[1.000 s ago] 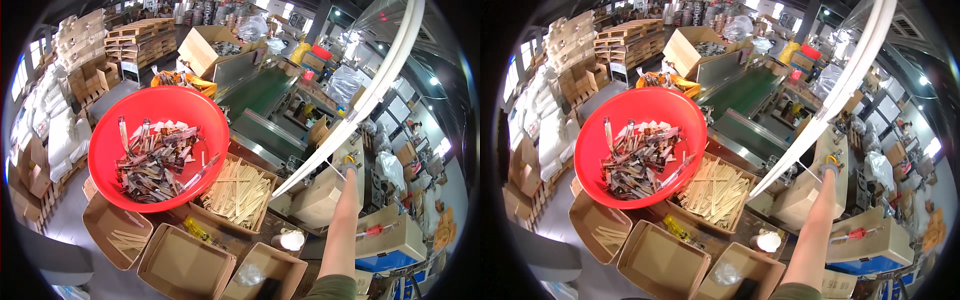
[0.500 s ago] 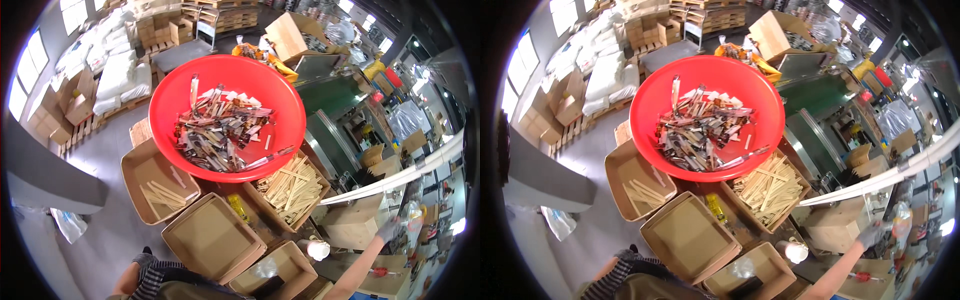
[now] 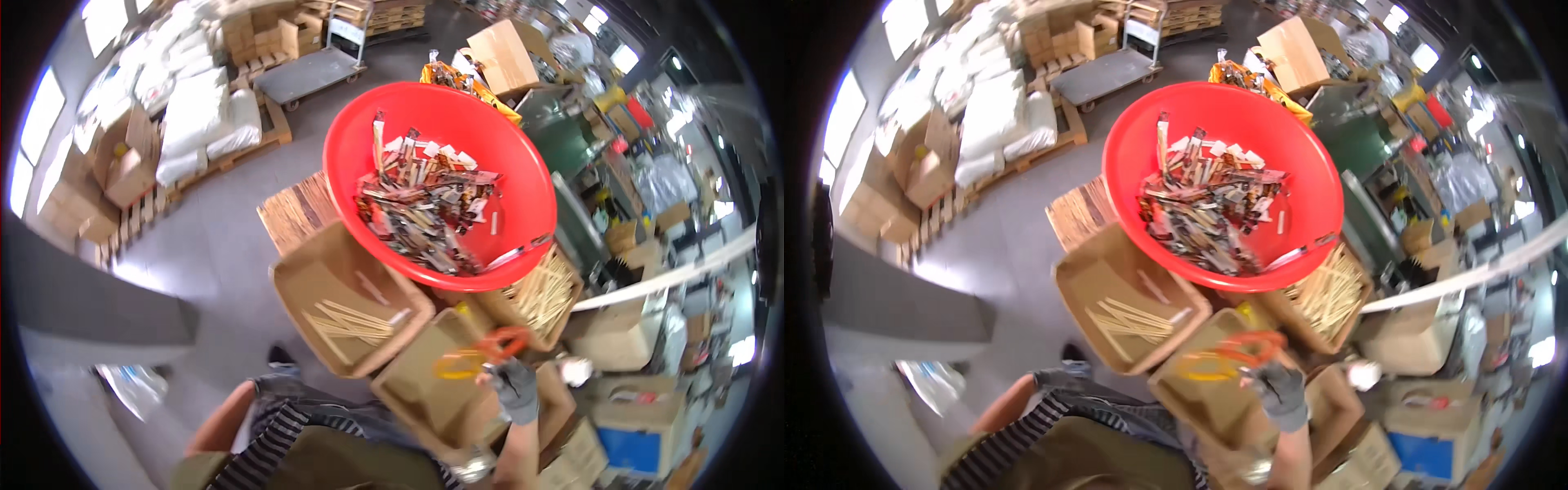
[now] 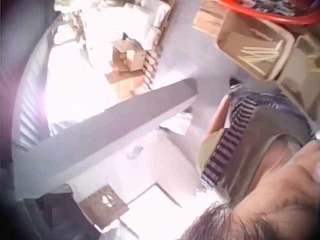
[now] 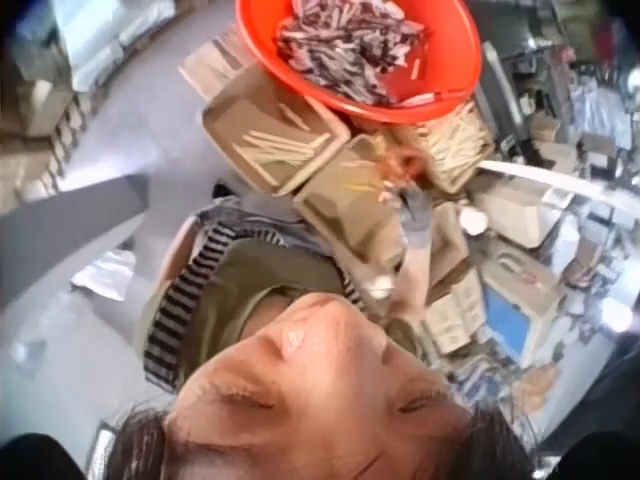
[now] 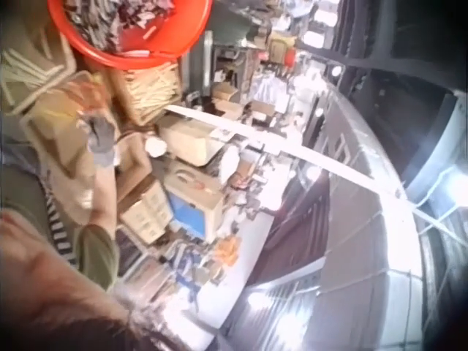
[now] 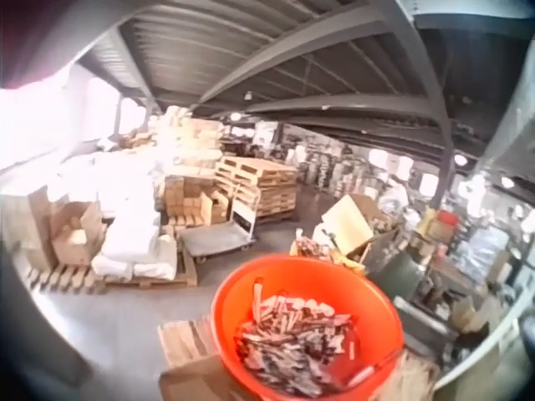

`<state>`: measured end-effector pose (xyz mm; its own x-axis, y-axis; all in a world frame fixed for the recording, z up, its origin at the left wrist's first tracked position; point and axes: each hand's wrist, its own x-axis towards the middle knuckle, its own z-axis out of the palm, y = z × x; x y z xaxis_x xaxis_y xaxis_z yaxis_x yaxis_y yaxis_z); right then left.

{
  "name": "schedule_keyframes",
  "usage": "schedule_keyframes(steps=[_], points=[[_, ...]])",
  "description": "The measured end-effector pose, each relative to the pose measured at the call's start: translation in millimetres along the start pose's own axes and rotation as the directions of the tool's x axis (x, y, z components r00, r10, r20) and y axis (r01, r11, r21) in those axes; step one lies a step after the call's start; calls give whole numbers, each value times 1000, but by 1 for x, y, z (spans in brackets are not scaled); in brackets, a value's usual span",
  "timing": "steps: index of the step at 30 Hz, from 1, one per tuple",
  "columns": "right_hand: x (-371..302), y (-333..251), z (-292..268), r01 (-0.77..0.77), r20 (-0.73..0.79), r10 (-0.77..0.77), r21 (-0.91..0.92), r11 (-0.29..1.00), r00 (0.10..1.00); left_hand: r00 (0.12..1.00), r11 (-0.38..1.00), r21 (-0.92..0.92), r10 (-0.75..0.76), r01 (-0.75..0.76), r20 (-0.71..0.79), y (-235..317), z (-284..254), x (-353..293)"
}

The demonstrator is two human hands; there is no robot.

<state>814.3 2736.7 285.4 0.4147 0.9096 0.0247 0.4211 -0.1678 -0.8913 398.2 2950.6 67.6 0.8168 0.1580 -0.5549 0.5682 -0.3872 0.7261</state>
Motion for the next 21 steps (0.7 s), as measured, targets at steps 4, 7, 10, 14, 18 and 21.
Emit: schedule_keyframes(steps=[4,7,10,14,18,21], points=[[83,-74,160,592,436,-422,-401,699,795,981,961,-201,188,-192,-38,56,-153,-57],[136,-143,252,742,691,-338,-437,508,639,973,711,-690,226,-132,47,64,-204,-90],[198,-132,335,836,518,-679,-471,280,519,973,511,-859,212,-31,91,49,-252,-108],[246,-173,409,399,29,-440,-478,782,897,938,477,-856,-160,-198,-306,-22,-298,-99],[273,-169,466,-17,174,-112,605,796,978,723,538,-623,-36,-567,-689,-36,-368,-65],[327,-181,486,-275,279,21,926,258,960,742,762,-411,131,-500,-658,-46,-432,-29]])
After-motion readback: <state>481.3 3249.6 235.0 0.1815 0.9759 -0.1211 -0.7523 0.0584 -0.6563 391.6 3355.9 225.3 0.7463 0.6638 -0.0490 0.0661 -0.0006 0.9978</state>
